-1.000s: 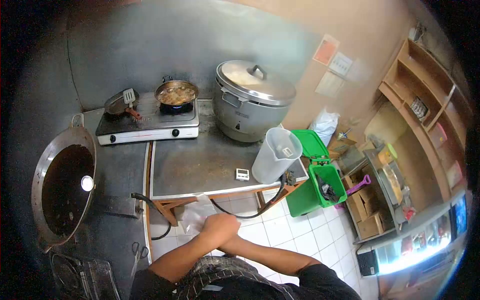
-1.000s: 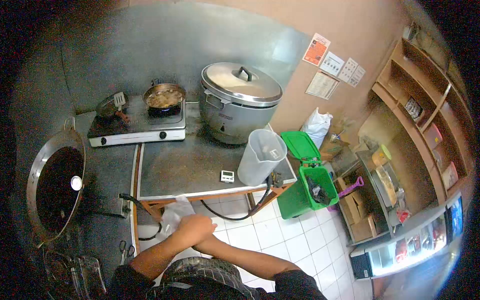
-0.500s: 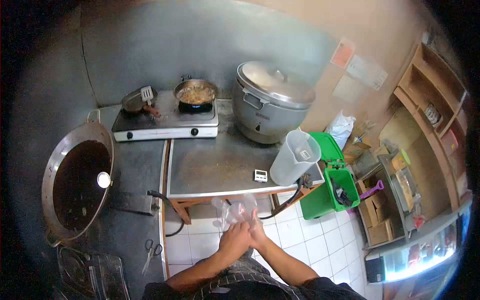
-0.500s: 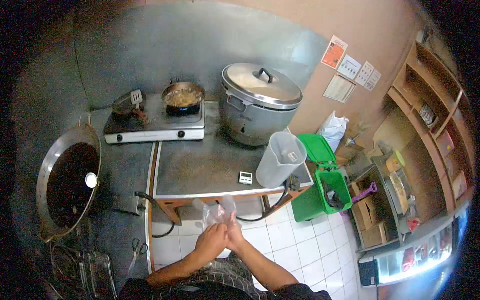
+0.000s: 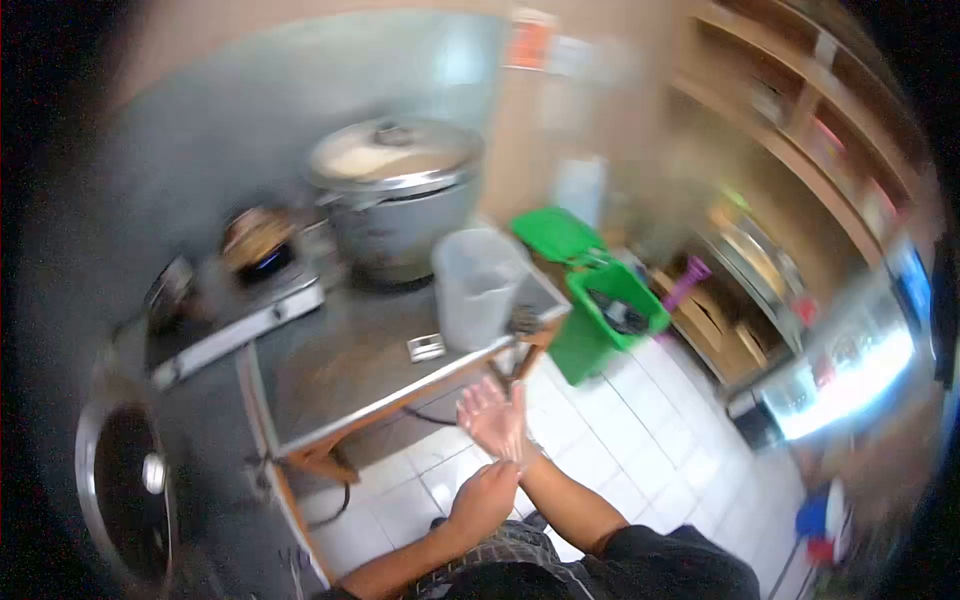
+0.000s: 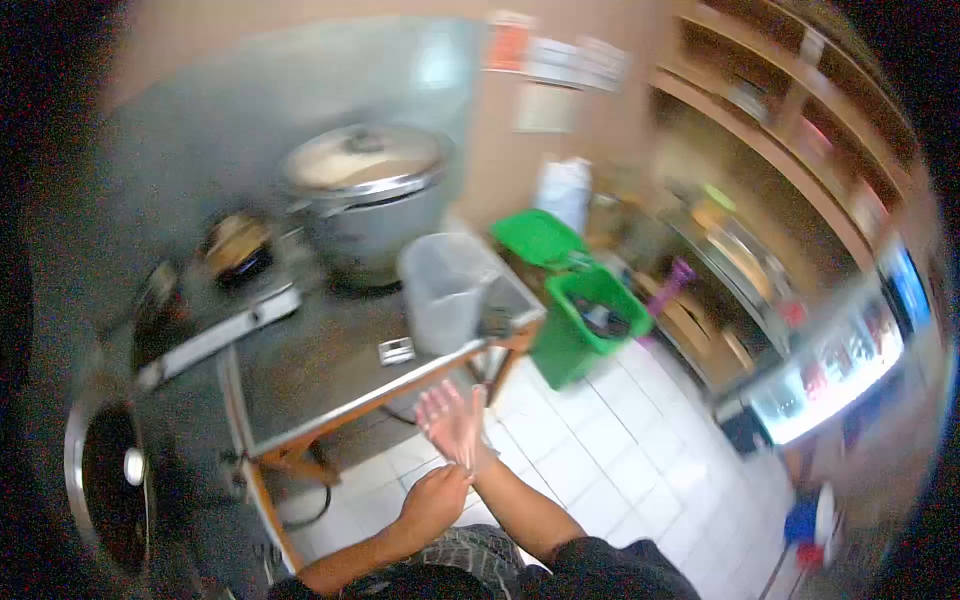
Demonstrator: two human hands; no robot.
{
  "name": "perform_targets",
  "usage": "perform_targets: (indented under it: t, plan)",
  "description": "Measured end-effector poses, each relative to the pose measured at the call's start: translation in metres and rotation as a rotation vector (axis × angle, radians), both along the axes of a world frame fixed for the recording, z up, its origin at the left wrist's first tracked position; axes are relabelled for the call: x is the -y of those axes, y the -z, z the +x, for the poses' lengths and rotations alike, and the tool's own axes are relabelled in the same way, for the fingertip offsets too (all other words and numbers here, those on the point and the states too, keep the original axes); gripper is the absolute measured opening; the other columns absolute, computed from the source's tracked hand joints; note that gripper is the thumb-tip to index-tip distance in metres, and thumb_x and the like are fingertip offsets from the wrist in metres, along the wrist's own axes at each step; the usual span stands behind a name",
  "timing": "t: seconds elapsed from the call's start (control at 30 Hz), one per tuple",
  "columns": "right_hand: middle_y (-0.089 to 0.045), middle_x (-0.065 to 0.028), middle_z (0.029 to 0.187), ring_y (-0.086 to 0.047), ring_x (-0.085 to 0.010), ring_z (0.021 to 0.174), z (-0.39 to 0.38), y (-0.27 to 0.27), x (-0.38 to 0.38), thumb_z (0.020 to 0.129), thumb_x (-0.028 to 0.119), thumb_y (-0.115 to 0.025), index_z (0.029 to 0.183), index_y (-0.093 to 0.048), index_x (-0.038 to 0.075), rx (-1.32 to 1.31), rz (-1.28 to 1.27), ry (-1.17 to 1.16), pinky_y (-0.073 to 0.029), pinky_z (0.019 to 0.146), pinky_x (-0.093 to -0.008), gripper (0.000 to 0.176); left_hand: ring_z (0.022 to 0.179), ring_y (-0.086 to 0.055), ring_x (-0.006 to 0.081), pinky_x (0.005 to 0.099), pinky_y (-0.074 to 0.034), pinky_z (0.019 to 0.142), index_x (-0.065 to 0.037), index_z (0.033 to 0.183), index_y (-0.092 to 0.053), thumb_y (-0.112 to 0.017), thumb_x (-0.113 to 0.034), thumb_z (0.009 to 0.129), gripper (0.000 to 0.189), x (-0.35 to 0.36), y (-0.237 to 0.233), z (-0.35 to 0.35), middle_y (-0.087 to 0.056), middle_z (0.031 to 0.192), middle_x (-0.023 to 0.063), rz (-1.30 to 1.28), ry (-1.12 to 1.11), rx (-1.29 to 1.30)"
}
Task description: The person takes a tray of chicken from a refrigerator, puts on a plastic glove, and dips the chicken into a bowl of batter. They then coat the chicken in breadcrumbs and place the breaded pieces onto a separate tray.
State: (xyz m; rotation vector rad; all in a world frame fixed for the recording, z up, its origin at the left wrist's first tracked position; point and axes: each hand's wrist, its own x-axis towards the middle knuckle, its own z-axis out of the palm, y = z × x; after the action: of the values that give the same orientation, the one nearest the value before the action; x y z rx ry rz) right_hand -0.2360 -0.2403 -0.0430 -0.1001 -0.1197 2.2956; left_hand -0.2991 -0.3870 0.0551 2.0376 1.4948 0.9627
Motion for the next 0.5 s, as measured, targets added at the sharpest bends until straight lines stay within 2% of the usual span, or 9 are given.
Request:
perform_targets:
  t: [0.03,0.07,0.17,0.23,0.3,0.33,0.4,0.43,0.5]
  plan:
    - [-0.061,-0.0090,0.093,-0.057,-0.0229,0.089,0.029,0.017,-0.011,0.088,0.067,-0.044,0.109,-0.061,0.013,-0.252,0.054,-0.061,-0.047,0.076,-0.0398,0.060,0.080,-0.062,0.0367,0.0459,-0.050,0.070,-0.002,0.093,-0.055,-0.050,-0.010,0.090,0.010,-0.005,0.003,0.015,-0.061,0.084,0.0181,-0.011,0.065,0.003]
    - [-0.045,0.0030,0.057,-0.044,-0.0146,0.055,0.052,0.004,-0.012,0.092,0.055,-0.050,0.073,-0.055,0.012,-0.026,-0.055,0.070,-0.038,0.055,-0.0294,0.047,0.078,-0.062,0.0368,0.0454,-0.050,0.069,-0.002,0.094,-0.058,-0.052,-0.015,0.091,0.015,-0.011,0.006,0.030,-0.064,0.086,0.0175,-0.110,0.136,-0.009]
    - [-0.035,0.0026,0.048,-0.039,-0.0152,0.047,0.136,0.032,-0.023,0.088,0.056,-0.055,0.063,-0.048,0.016,0.063,-0.159,0.020,-0.040,0.043,-0.0334,0.048,0.076,-0.064,0.0332,0.0405,-0.051,0.069,-0.002,0.098,-0.062,-0.057,-0.021,0.091,0.020,-0.024,-0.004,0.077,-0.065,0.081,0.0175,-0.341,0.484,0.057]
    - [-0.052,-0.0090,0.087,-0.054,-0.0203,0.083,0.188,0.052,-0.019,0.092,0.050,-0.053,0.099,-0.054,0.014,-0.011,0.012,0.071,-0.051,0.068,-0.0383,0.037,0.080,-0.065,0.0277,0.0378,-0.052,0.069,0.000,0.098,-0.062,-0.057,-0.022,0.092,0.023,-0.036,-0.006,0.114,-0.065,0.088,0.0170,-0.321,0.410,0.155]
    - [-0.050,-0.0166,0.126,-0.051,-0.0224,0.115,0.210,-0.031,0.028,0.094,0.043,-0.054,0.132,-0.045,0.012,0.466,-0.101,0.461,-0.048,0.089,-0.0391,0.050,0.085,-0.065,0.0255,0.0370,-0.052,0.070,0.001,0.099,-0.061,-0.056,-0.021,0.093,0.023,-0.053,0.007,0.146,-0.065,0.096,0.0167,-0.155,0.279,0.339]
    - [-0.038,-0.0153,0.136,-0.041,-0.0242,0.124,0.232,-0.032,0.033,0.094,0.046,-0.053,0.138,-0.035,0.014,0.482,-0.081,0.442,-0.044,0.094,-0.0416,0.057,0.107,-0.058,0.0275,0.0376,-0.047,0.086,0.002,0.117,-0.053,-0.053,-0.018,0.094,0.031,-0.067,0.030,0.155,-0.056,0.120,0.0191,-0.171,0.218,0.287]
    - [-0.016,-0.0127,0.155,-0.022,-0.0279,0.141,0.267,-0.018,0.047,0.094,0.052,-0.049,0.152,-0.015,0.020,0.515,-0.058,0.383,-0.035,0.105,-0.0468,0.074,0.118,-0.049,0.0302,0.0382,-0.039,0.097,0.002,0.129,-0.043,-0.050,-0.018,0.095,0.040,-0.095,0.045,0.199,-0.047,0.130,0.0213,-0.014,0.165,0.182]
    - [-0.016,-0.0110,0.156,-0.022,-0.0294,0.141,0.279,-0.013,0.048,0.093,0.056,-0.048,0.152,-0.014,0.021,0.609,-0.001,0.436,-0.033,0.106,-0.0483,0.076,0.123,-0.044,0.0316,0.0385,-0.035,0.102,0.002,0.135,-0.038,-0.049,-0.018,0.096,0.045,-0.108,0.052,0.222,-0.042,0.135,0.0224,0.064,0.134,0.135]
    - [-0.018,-0.0076,0.157,-0.021,-0.0325,0.141,0.298,-0.009,0.041,0.090,0.065,-0.044,0.152,-0.014,0.024,0.804,0.113,0.542,-0.030,0.107,-0.0515,0.081,0.136,-0.020,0.0330,0.0424,-0.017,0.111,-0.002,0.147,-0.015,-0.039,-0.029,0.098,0.062,-0.121,0.061,0.268,-0.019,0.148,0.0209,-0.371,0.335,0.358]
